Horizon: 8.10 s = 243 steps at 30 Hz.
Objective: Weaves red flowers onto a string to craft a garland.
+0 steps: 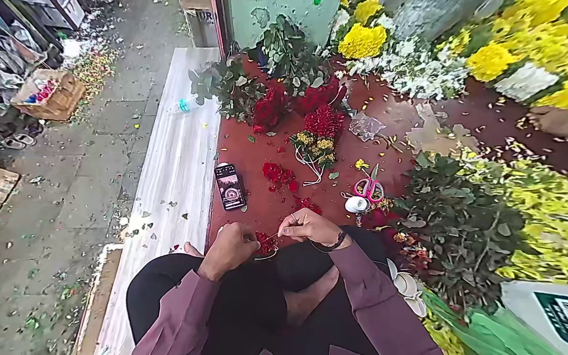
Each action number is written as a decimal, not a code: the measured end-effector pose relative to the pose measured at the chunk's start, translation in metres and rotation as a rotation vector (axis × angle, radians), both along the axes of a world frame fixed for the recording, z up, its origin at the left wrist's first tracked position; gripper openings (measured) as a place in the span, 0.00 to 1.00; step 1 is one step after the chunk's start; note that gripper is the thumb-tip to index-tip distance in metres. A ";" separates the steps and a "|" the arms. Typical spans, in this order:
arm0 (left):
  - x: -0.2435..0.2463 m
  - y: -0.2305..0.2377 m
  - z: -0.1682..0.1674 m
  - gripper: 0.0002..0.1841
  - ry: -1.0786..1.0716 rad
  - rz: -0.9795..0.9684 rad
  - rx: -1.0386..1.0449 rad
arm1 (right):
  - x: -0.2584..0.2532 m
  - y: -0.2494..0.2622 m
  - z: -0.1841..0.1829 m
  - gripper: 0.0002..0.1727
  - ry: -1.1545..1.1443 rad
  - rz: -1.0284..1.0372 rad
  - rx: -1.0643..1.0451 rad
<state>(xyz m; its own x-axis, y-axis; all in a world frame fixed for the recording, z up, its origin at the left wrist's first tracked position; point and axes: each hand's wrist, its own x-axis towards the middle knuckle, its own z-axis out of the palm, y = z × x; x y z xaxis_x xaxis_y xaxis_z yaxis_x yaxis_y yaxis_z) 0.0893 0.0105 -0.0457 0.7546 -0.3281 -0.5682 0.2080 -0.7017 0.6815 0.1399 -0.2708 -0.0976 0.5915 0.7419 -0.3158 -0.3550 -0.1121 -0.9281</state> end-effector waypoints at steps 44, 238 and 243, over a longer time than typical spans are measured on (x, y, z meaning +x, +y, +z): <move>-0.002 -0.001 -0.010 0.09 0.041 0.128 0.133 | 0.024 0.011 -0.020 0.12 0.232 -0.642 -0.059; -0.005 -0.009 -0.006 0.09 0.011 0.284 0.005 | 0.051 0.011 -0.047 0.14 -0.232 -0.574 -0.324; -0.005 -0.008 -0.007 0.09 0.010 0.295 0.014 | 0.030 0.025 -0.024 0.06 -0.297 -0.614 -0.285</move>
